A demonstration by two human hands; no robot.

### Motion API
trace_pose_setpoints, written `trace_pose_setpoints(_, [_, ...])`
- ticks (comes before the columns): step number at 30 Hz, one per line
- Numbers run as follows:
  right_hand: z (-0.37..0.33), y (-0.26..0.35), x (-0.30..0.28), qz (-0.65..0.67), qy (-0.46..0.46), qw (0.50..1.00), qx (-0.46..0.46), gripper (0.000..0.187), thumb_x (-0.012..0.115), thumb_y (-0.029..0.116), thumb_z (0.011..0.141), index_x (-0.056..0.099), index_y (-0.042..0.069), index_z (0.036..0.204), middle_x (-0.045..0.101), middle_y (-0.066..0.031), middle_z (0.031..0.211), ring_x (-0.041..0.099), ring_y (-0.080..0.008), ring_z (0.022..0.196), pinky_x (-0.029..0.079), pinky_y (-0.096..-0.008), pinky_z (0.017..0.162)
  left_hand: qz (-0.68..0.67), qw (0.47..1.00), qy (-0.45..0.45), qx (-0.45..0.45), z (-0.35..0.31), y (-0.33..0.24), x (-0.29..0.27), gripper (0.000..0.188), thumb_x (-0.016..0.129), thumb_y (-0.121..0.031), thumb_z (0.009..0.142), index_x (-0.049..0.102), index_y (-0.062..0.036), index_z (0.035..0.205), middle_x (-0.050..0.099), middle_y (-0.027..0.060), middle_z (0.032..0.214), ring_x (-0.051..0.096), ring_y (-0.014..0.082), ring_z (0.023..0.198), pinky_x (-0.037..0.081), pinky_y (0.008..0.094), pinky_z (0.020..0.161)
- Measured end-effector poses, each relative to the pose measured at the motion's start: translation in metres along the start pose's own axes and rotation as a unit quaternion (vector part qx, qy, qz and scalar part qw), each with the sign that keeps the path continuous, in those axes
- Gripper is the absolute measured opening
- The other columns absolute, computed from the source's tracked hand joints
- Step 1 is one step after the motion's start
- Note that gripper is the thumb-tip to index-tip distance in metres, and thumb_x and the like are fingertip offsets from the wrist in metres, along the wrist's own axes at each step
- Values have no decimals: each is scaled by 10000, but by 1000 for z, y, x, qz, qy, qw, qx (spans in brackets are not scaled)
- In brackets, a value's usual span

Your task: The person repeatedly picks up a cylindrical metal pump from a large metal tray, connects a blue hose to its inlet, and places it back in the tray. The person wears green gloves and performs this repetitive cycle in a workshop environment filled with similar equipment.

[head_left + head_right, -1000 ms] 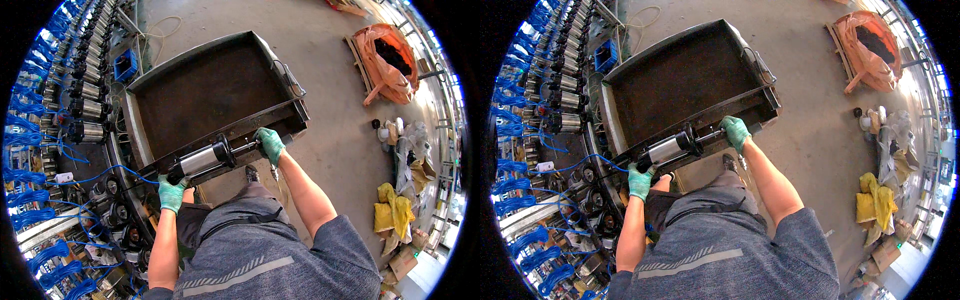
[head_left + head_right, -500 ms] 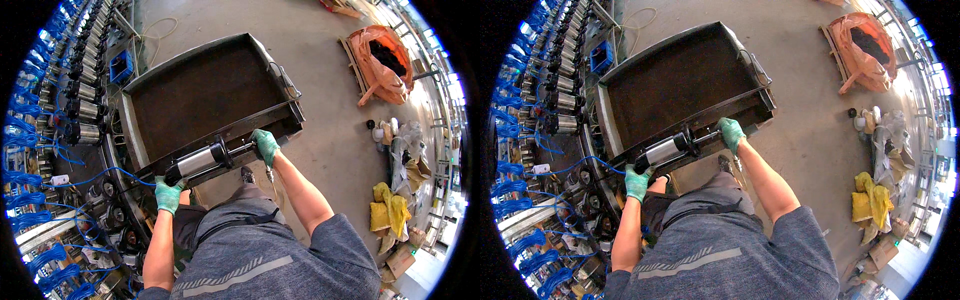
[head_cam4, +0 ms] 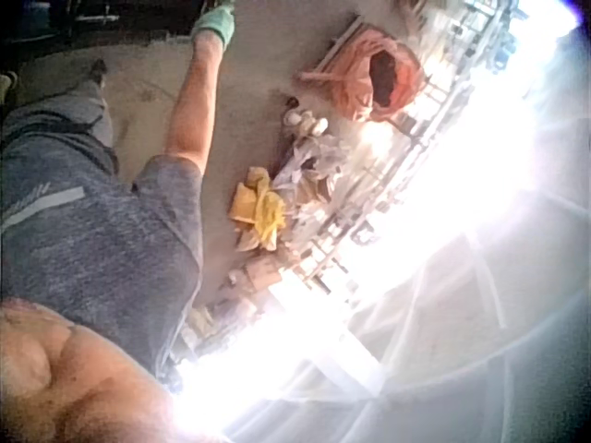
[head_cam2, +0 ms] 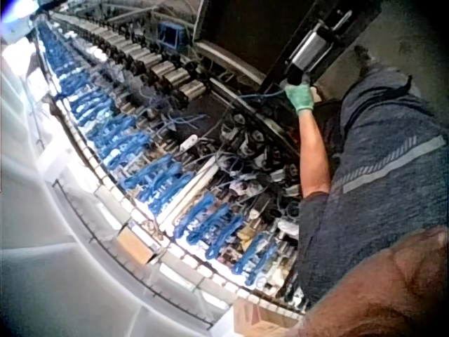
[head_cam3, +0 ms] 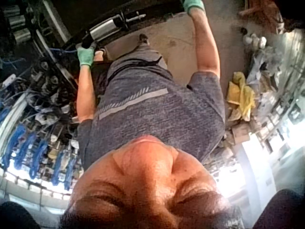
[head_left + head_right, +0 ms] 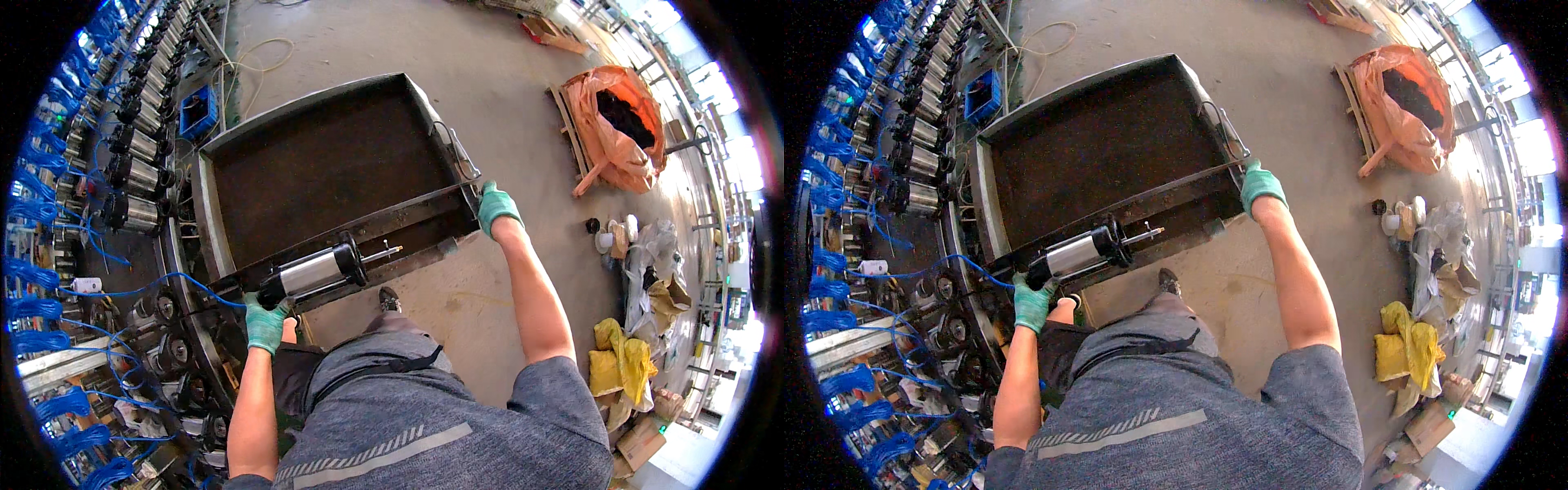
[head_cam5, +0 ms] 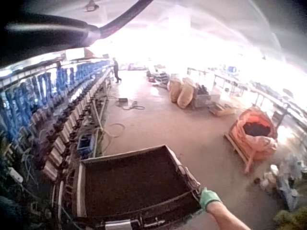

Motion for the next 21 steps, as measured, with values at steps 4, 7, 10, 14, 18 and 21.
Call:
trace_pose_setpoints(4, [33,2,25,-90,-5,996,5,328,462,177,997,600,39,1260,700,-267,1151,674,-456,1094,567,-517,905,-34,999,-8,-2,-1,7,1,694,916,-278,783,493,16,1248,693,160,1123,664,287,991,529,393,895])
trace_pose_setpoints(7, [41,18,30,-119,7,993,-6,347,503,245,983,683,58,1213,699,-251,1186,678,-421,1113,560,-511,927,-14,999,-7,-34,-2,19,0,675,910,-246,780,495,12,1247,697,164,1119,673,290,967,536,393,871])
trace_pose_setpoints(10, [52,12,39,-101,9,995,-9,360,527,287,968,711,82,1201,694,-235,1214,672,-427,1120,540,-531,936,22,996,-12,-80,-14,-32,-2,664,891,-209,775,501,9,1266,705,182,1104,688,275,968,549,403,879])
trace_pose_setpoints(14, [32,16,24,-18,-15,999,-28,418,609,370,970,631,63,1253,705,-257,1160,658,-452,1113,525,-535,924,-3,996,2,-94,-11,-12,1,653,879,-222,786,507,4,1272,705,213,1121,694,325,1028,542,424,917])
trace_pose_setpoints(18, [-20,63,-10,31,-170,980,-94,395,648,344,979,615,36,1223,689,-221,1142,657,-401,1076,526,-492,926,182,983,-19,14,-10,-16,-22,673,812,-427,850,533,-8,1297,683,221,1117,686,371,905,552,439,779])
trace_pose_setpoints(21, [-49,102,6,220,-125,940,-231,312,619,291,1018,624,37,1200,693,-152,1076,648,-284,992,523,-413,902,319,937,-64,124,2,-24,-54,430,700,-371,927,638,-52,1209,673,177,1199,627,386,1114,469,510,989])
Point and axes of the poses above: each hand's wrist, its own z-axis towards the middle knuckle, its own x-axis out of the palm, y = z × x, the point moved 8 cm from there along z, towards the middle knuckle
